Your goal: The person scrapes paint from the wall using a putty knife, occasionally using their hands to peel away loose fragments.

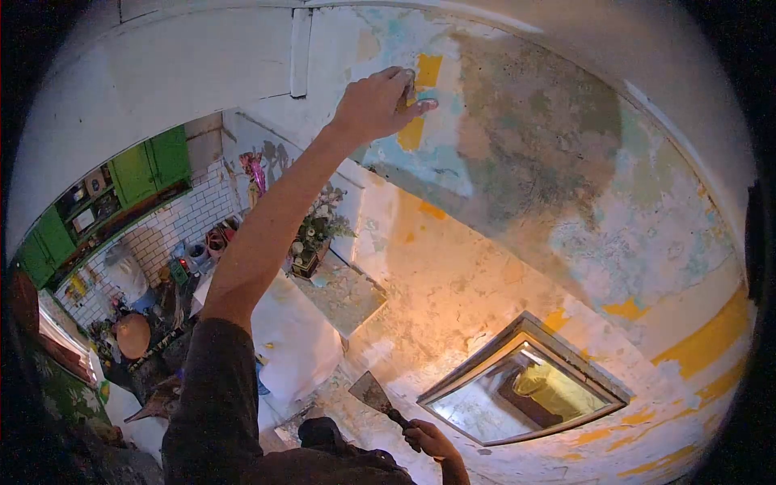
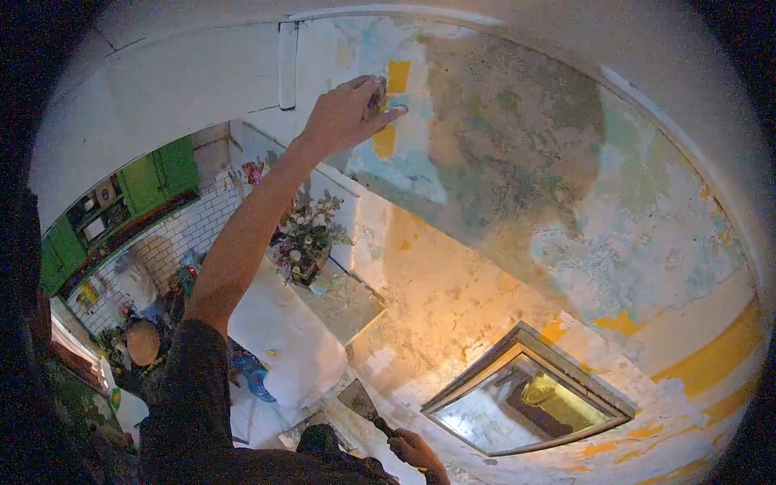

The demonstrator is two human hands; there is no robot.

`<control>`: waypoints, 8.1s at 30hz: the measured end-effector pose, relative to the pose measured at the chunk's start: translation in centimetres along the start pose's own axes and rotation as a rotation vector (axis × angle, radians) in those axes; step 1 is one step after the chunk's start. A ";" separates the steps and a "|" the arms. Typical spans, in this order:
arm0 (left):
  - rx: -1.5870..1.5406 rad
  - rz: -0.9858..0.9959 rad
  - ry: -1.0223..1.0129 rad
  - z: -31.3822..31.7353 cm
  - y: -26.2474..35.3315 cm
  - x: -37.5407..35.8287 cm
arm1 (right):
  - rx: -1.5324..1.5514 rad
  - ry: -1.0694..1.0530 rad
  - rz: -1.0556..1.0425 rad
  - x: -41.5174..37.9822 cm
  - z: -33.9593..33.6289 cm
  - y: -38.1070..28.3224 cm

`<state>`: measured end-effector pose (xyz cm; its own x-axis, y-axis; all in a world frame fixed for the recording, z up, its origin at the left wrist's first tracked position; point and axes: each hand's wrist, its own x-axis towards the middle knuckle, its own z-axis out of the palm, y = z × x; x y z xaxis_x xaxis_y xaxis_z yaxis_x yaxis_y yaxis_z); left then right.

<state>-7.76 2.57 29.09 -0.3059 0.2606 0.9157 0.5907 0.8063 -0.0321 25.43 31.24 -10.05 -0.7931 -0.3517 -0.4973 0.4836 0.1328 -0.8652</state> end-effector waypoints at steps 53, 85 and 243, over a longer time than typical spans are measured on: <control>-0.429 -0.464 0.243 1.2 2.4 -7.1 | 0.065 0.018 -0.067 0.0 0.6 1.7; -1.600 -1.333 -0.305 3.6 23.8 -38.8 | 0.112 -0.050 -0.247 2.5 4.3 -2.9; -2.301 -1.395 -0.630 1.4 9.8 -12.1 | -0.822 1.219 -0.923 5.7 8.9 -20.8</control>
<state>0.69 8.08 17.12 -0.6867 0.7269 0.0094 -0.5953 -0.5697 0.5666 14.16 18.22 5.70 -0.6652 0.2156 0.7148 -0.2445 0.8417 -0.4814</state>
